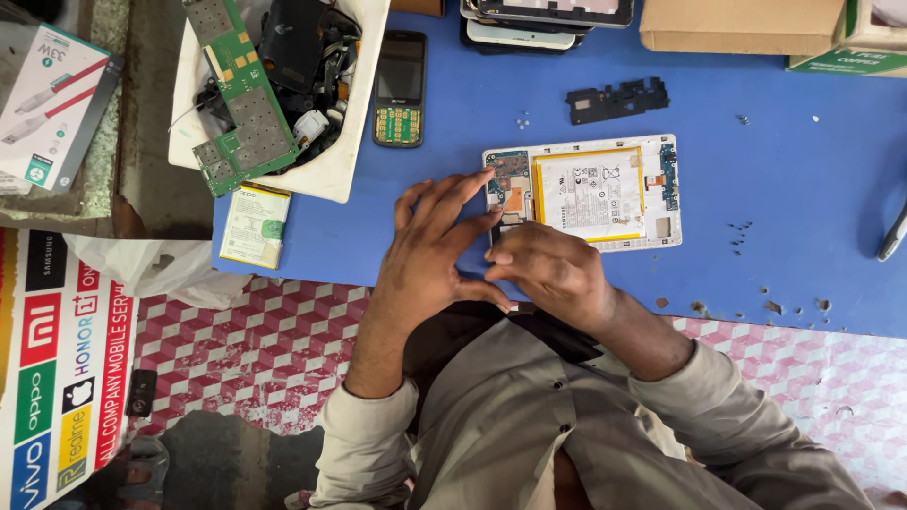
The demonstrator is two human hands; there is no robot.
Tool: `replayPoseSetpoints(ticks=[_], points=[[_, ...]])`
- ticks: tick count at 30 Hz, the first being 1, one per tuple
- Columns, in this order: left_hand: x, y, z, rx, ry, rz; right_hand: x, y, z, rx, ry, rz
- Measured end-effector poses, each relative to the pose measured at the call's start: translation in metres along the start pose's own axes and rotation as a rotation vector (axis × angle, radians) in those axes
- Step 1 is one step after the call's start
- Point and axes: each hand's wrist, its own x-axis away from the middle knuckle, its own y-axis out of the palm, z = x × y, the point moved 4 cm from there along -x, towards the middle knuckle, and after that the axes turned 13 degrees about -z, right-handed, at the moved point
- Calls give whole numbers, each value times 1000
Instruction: The person uses a yellow screwdriver to remove and reinsert screws on a disassembled tablet lying on a blue workbench. They repeatedly adjust the screwdriver and reposition the tablet while working on the internal components.
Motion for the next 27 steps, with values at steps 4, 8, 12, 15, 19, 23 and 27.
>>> replayPoseSetpoints(ticks=[4,8,12,15,19,23,27], points=[[-1,0,1,-5,-4,5,2,1,-1,-34,-3,-24],[0,1,1,-15,1,10,0,2,-2,-24,-40,-66],[1,3,0,-12,4,12,-1,2,-5,-40,-50,-105],[2,3,-1,-12,8,14,-1,2,-5,-99,-59,-137],[3,3,-1,-8,15,19,-2,1,-3,-156,-74,-151],[3,4,0,-14,20,19,2,-1,2,-32,58,-125],[4,5,0,-42,12,16,14,-2,5,-154,257,-4]])
